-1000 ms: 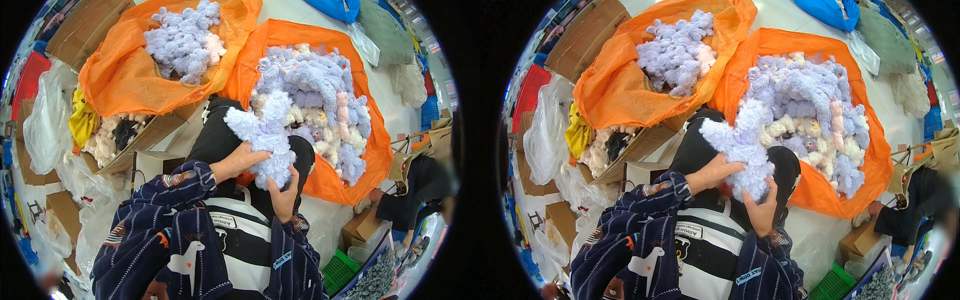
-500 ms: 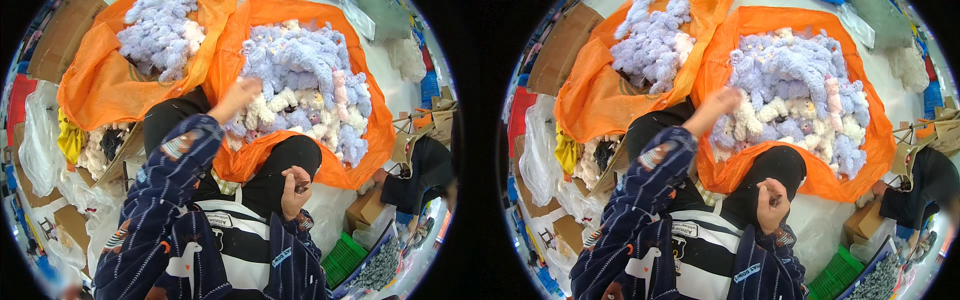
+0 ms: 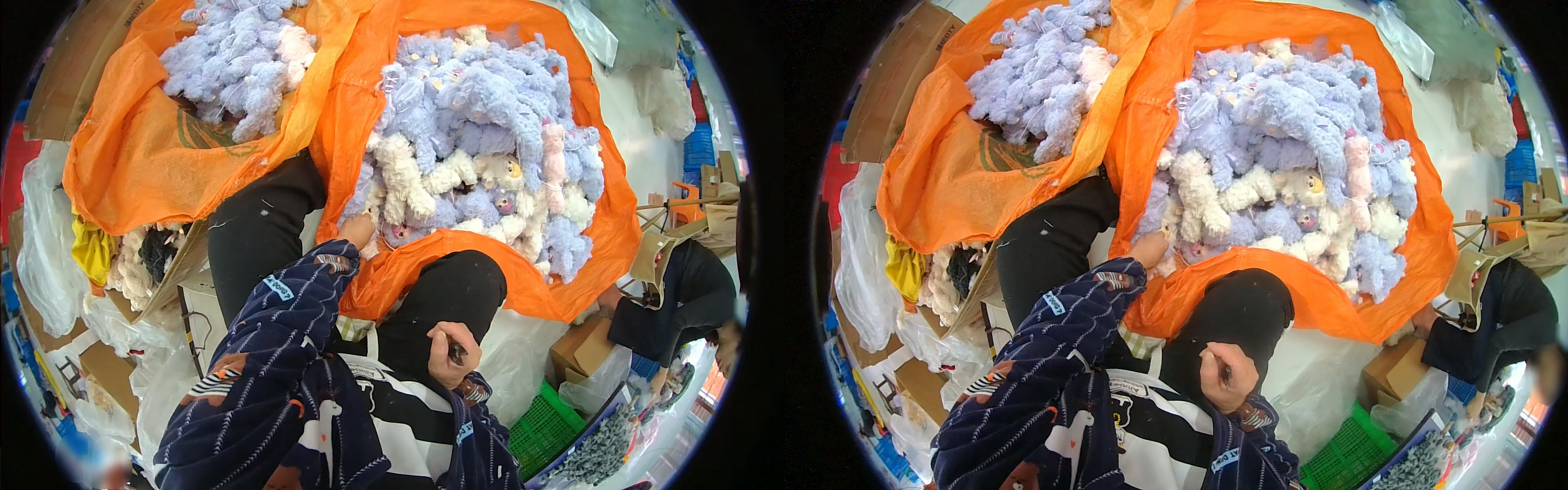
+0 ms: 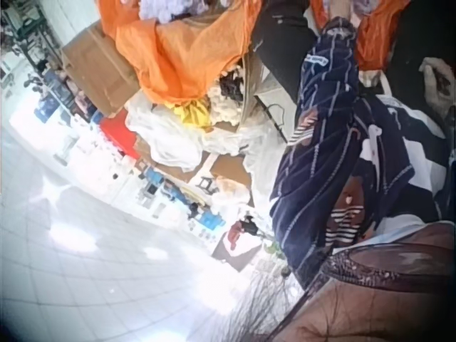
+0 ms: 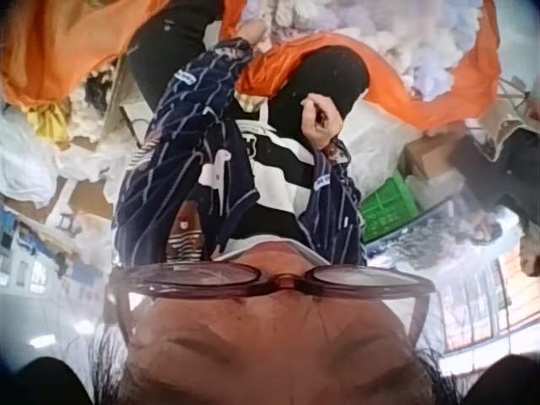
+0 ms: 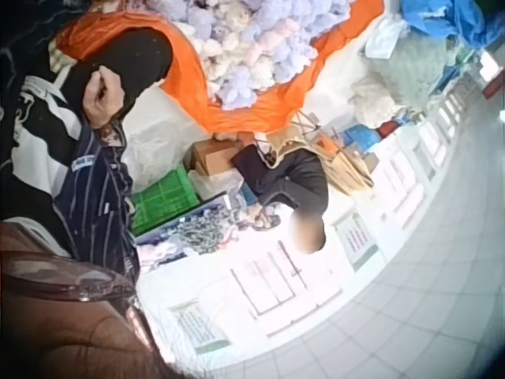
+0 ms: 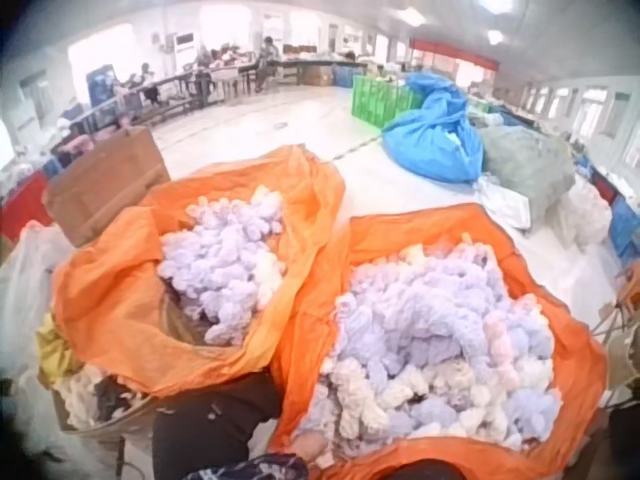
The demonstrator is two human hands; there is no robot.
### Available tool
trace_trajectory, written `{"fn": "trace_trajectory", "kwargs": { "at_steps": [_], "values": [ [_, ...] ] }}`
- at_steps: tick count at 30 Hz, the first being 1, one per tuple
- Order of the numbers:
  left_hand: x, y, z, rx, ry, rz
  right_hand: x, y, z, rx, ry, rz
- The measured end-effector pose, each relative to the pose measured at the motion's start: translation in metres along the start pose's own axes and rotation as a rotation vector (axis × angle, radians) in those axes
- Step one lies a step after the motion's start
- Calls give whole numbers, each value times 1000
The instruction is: The person sits on the floor and repeatedly picks up small stuffed toys from an orange bag, trims loose threads and fur with a small blade, and places the toys back into the bag. The person handles multiple toys one at a time, turning them over to trim different sides.
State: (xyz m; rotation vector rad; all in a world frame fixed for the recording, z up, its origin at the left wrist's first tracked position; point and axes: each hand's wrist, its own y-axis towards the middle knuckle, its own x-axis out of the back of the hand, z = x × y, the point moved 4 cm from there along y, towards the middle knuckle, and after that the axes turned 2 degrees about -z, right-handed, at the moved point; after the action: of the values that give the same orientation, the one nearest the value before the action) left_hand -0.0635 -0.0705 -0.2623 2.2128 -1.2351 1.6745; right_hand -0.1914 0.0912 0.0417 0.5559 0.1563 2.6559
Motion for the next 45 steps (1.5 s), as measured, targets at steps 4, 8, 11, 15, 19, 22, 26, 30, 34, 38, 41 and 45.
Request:
{"fn": "trace_trajectory", "kwargs": {
  "at_steps": [4,8,11,15,19,22,26,30,34,38,41,45],
  "values": [
    [34,2,-16,14,-189,-193,-1,-2,-3,-24,-28,13],
    [54,-3,1,151,-185,99,0,-6,-12,-36,-166,-2],
    [34,-28,37,763,-330,44,-3,-2,-1,-103,-85,28],
    [-23,-11,68,734,-459,15,-4,-4,-6,137,-157,36],
    [-81,9,99,680,-580,33,-8,-5,-4,182,-179,64],
    [-120,33,104,594,-610,67,-8,0,4,116,-180,76],
    [-116,16,98,724,-608,53,-15,8,5,172,-185,110],
    [-46,25,61,260,-453,66,-20,10,10,167,-225,151],
    [46,14,7,594,-1492,-163,-17,6,8,138,-166,106],
    [126,-2,-23,414,-1902,-314,-16,5,6,135,-105,67],
    [182,-51,-59,164,-1953,-276,-15,9,5,107,-2,3],
    [227,-134,-106,19,-1992,-173,-8,17,0,-72,165,-48]
  ]
}}
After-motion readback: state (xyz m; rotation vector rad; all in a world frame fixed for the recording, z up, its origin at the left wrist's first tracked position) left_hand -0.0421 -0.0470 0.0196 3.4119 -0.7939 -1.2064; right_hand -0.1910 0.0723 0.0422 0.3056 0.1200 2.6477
